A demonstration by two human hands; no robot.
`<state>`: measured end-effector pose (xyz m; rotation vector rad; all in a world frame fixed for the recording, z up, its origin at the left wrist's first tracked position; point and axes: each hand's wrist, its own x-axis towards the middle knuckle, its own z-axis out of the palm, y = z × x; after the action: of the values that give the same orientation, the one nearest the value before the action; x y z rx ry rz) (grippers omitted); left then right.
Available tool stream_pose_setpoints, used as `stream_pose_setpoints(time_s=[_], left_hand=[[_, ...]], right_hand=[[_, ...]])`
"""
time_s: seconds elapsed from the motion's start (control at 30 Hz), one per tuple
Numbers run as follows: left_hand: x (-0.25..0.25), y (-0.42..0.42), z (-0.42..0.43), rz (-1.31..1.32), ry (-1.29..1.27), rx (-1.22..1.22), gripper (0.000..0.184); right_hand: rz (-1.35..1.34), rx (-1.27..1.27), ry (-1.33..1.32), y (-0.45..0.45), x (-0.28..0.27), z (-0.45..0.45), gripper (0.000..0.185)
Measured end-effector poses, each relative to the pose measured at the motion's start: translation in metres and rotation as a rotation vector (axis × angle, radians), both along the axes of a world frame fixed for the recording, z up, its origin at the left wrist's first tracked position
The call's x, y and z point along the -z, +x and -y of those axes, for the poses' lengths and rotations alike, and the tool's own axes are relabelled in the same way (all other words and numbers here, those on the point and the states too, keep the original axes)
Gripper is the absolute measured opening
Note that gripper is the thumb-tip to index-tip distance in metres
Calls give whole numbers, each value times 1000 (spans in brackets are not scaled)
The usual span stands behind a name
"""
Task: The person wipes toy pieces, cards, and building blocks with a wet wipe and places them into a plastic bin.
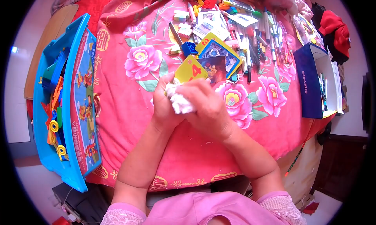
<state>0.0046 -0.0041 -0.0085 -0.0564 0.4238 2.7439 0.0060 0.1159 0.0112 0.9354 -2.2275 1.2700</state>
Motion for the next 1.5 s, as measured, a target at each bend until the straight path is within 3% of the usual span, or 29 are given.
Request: stream_pose_setpoints(time_s=[0.03, 0.07, 0.17, 0.27, 0.37, 0.5, 0.63, 0.83, 0.93, 1.03, 1.13, 1.23, 1.3, 1.37, 1.5], left_hand=[[8, -4, 3, -149, 128, 55, 43], [11, 1, -2, -78, 143, 23, 42], [-6, 5, -6, -96, 9, 7, 40], [9, 1, -3, -100, 172, 8, 44], [-4, -2, 7, -4, -93, 7, 50], [-1, -6, 8, -40, 128, -14, 50], [-9, 1, 0, 1, -32, -53, 47], [-12, 0, 3, -101, -31, 0, 58], [-18, -1, 5, -73, 50, 47, 59], [-17, -5, 13, -120, 110, 54, 60], [-23, -5, 17, -55, 90, -27, 61], [-21, -7, 21, -99, 64, -11, 59], [-19, -7, 22, -104, -53, -4, 58], [-19, -8, 22, -103, -8, -6, 58], [-21, -7, 23, -52, -12, -58, 57]], right_hand=[[-27, 51, 2, -9, 1, -5, 29], [-56, 103, 5, -17, 0, -10, 29], [-69, 290, -20, -27, -3, -21, 29], [-56, 174, 31, -19, -4, -13, 26], [3, -58, 79, 4, 0, 1, 24], [-7, 118, 103, -13, 2, -12, 26], [-47, 284, 97, -28, -3, -30, 26], [36, -14, 103, -5, -9, -13, 24], [12, 252, 1, -28, -1, -35, 28], [334, 325, -381, -34, 3, -47, 18], [759, 162, -839, -27, -9, -46, 15], [1010, -28, -881, -24, -8, -54, 18], [976, -18, -872, -23, -7, -53, 20], [937, 19, -862, -22, -11, -51, 20], [934, -148, -857, -20, -10, -52, 22]])
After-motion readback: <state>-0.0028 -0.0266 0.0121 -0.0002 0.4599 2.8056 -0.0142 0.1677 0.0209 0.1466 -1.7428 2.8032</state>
